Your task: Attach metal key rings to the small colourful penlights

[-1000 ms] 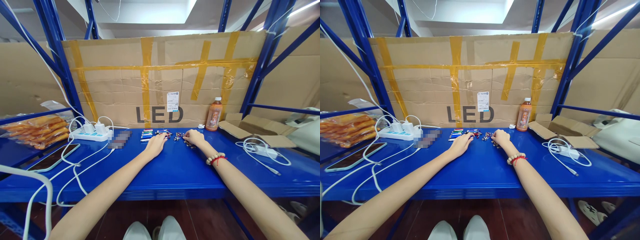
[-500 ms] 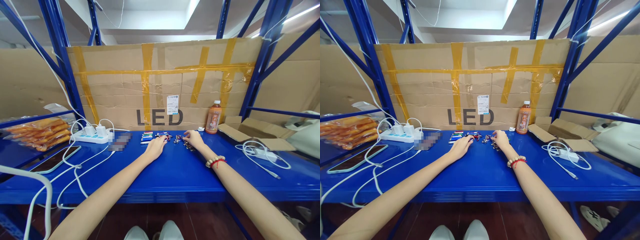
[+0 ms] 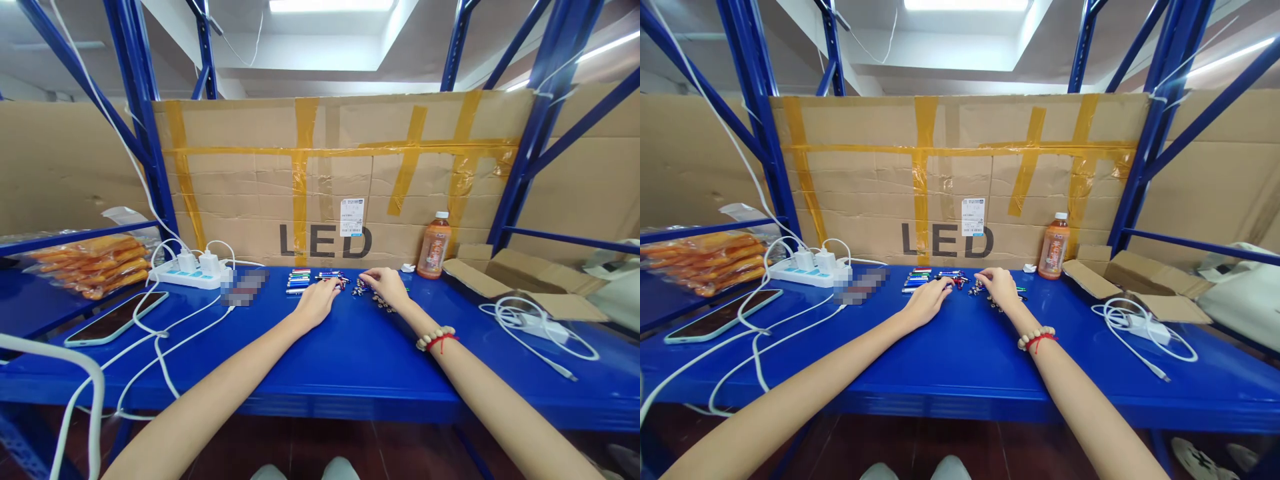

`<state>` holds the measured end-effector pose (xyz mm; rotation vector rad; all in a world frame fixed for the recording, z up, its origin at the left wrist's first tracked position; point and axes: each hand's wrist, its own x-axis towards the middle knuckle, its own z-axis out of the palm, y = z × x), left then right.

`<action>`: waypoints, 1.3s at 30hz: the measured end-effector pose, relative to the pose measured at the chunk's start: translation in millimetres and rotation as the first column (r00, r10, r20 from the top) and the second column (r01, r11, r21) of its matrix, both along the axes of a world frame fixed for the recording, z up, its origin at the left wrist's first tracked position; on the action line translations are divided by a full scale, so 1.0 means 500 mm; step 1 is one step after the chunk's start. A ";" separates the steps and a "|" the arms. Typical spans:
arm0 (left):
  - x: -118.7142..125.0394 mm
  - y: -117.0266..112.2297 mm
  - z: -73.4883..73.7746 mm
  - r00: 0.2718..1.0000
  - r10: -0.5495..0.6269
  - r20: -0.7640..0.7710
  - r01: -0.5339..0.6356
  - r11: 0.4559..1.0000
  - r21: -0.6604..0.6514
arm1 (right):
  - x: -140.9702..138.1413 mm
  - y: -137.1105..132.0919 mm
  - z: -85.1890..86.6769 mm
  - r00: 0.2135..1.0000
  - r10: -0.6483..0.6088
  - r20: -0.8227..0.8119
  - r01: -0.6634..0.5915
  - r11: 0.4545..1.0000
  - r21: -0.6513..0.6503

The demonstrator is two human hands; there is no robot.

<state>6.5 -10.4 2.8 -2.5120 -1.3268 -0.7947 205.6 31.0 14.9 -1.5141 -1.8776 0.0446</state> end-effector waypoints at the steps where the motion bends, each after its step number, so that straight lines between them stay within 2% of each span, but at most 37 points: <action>1: 0.000 0.000 0.000 1.000 -0.001 0.001 0.001 1.000 -0.006 | -0.001 -0.001 0.000 1.000 0.009 0.013 -0.009 1.000 0.002; 6: -0.001 -0.005 0.001 1.000 -0.003 0.015 0.003 1.000 -0.003 | -0.006 0.000 -0.006 0.992 0.059 0.114 -0.059 0.998 -0.002; 10: -0.001 -0.012 0.005 1.000 0.002 0.012 -0.002 1.000 -0.002 | -0.012 -0.004 -0.008 0.982 0.040 0.183 -0.038 0.999 -0.014; 13: -0.001 -0.012 0.007 1.000 -0.001 0.008 0.001 1.000 -0.005 | -0.016 -0.009 -0.007 0.981 0.033 0.189 -0.029 0.999 -0.023; 19: -0.001 -0.005 0.002 1.000 -0.017 -0.015 0.017 1.000 0.008 | -0.023 -0.015 -0.004 0.975 0.101 0.196 -0.100 0.995 -0.015; 29: -0.002 -0.006 0.000 0.998 -0.058 -0.016 0.059 0.998 0.024 | -0.029 -0.021 0.002 0.968 0.109 0.227 -0.109 0.994 -0.012; 33: -0.002 -0.004 -0.002 0.998 -0.058 -0.022 0.059 0.997 0.041 | -0.033 -0.019 -0.002 0.961 0.152 0.231 -0.155 0.988 -0.002; 39: -0.001 -0.005 -0.002 0.997 -0.062 -0.037 0.062 0.998 0.023 | -0.038 -0.010 -0.012 0.917 0.320 0.238 -0.316 0.947 -0.058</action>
